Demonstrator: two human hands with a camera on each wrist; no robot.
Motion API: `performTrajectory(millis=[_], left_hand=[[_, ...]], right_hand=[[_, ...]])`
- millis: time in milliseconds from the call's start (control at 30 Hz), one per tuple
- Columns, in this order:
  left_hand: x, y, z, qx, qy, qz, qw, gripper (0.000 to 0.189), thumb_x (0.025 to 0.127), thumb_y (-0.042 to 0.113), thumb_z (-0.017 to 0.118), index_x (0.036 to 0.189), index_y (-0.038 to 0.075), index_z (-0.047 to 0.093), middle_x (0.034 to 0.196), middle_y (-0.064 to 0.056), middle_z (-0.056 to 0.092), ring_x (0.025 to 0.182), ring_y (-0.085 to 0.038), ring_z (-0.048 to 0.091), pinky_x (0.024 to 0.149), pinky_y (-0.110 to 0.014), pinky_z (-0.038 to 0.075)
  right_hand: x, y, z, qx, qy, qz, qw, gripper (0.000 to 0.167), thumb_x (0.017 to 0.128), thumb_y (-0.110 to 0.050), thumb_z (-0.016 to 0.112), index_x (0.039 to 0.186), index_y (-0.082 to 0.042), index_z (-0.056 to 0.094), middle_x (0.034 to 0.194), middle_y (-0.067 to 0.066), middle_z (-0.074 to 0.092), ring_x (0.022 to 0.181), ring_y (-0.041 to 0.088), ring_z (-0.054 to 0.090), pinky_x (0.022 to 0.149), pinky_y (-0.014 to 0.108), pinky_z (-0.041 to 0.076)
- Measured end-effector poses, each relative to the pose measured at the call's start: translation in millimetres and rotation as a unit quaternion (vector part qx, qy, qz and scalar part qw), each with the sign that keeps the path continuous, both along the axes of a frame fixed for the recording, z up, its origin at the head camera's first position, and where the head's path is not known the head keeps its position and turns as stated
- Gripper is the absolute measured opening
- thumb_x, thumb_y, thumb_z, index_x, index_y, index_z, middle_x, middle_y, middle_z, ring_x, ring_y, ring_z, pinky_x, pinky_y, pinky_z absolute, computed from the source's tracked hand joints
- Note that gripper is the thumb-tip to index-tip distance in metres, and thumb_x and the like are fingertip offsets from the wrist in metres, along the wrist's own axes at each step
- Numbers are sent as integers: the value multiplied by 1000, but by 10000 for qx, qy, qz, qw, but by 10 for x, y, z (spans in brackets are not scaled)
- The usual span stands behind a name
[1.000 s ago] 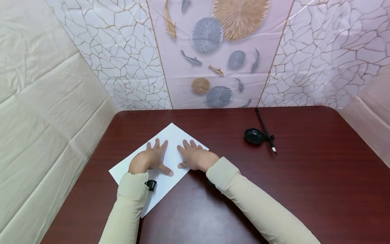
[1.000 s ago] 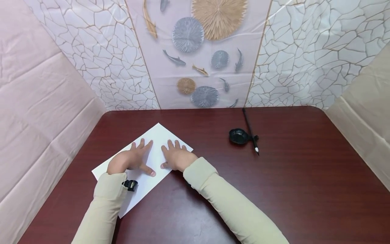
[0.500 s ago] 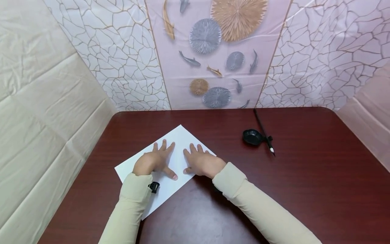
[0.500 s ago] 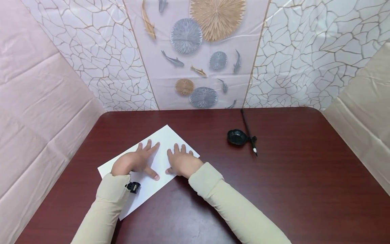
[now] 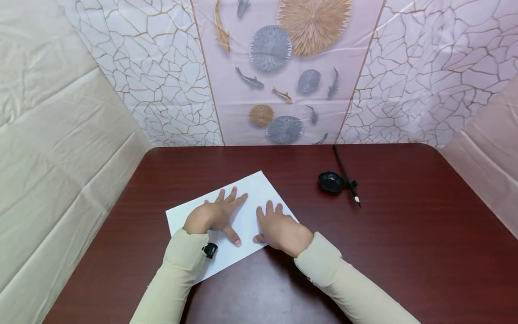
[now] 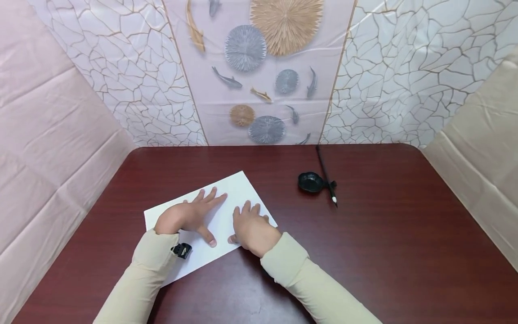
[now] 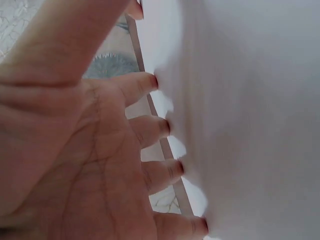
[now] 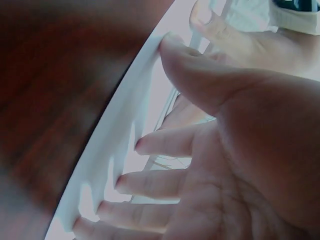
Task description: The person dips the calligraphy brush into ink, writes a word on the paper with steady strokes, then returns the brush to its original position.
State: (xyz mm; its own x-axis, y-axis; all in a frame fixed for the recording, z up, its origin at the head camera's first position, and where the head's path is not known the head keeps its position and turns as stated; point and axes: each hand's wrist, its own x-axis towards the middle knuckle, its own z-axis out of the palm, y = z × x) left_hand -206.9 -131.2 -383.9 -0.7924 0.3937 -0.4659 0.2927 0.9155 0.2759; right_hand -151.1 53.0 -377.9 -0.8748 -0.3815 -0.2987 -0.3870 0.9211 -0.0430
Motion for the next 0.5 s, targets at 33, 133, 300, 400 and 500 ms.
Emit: performTrajectory(millis=[33,133,300,400,500], left_hand=[[-3,23,1,5,13,-68,10000,137,69,45,100,172,23,13,178,-13,-1,162,-44,-4,119,-78,14],[-10,83,5,-38,2,-224,9997,137,68,44,100,172,25,13,178,-10,-2,163,-41,-4,120,-76,13],[3,143,-2,-9,-114,-342,9993,137,67,42,101,172,27,14,179,-6,-3,163,-36,-6,124,-72,10],[16,155,1,51,-129,-386,9992,136,68,41,101,172,26,14,179,-5,-3,164,-34,-6,126,-68,9],[53,167,6,44,-65,-342,9994,134,71,43,99,172,19,14,178,-10,0,164,-34,-2,127,-64,13]], right_hand=[[34,14,4,25,83,-28,10000,75,101,-43,72,156,1,46,160,28,43,144,48,46,96,51,58],[125,49,13,184,335,9,9993,75,100,-44,72,154,2,49,155,29,48,139,47,51,93,47,60],[211,90,6,300,561,60,9980,75,97,-44,76,149,4,53,148,30,55,129,48,58,95,44,58],[210,95,6,259,459,-63,9986,76,96,-44,77,148,6,53,147,32,55,129,49,58,96,47,58],[198,98,4,158,225,-304,9992,77,96,-42,79,148,8,52,148,34,53,131,51,56,99,48,56]])
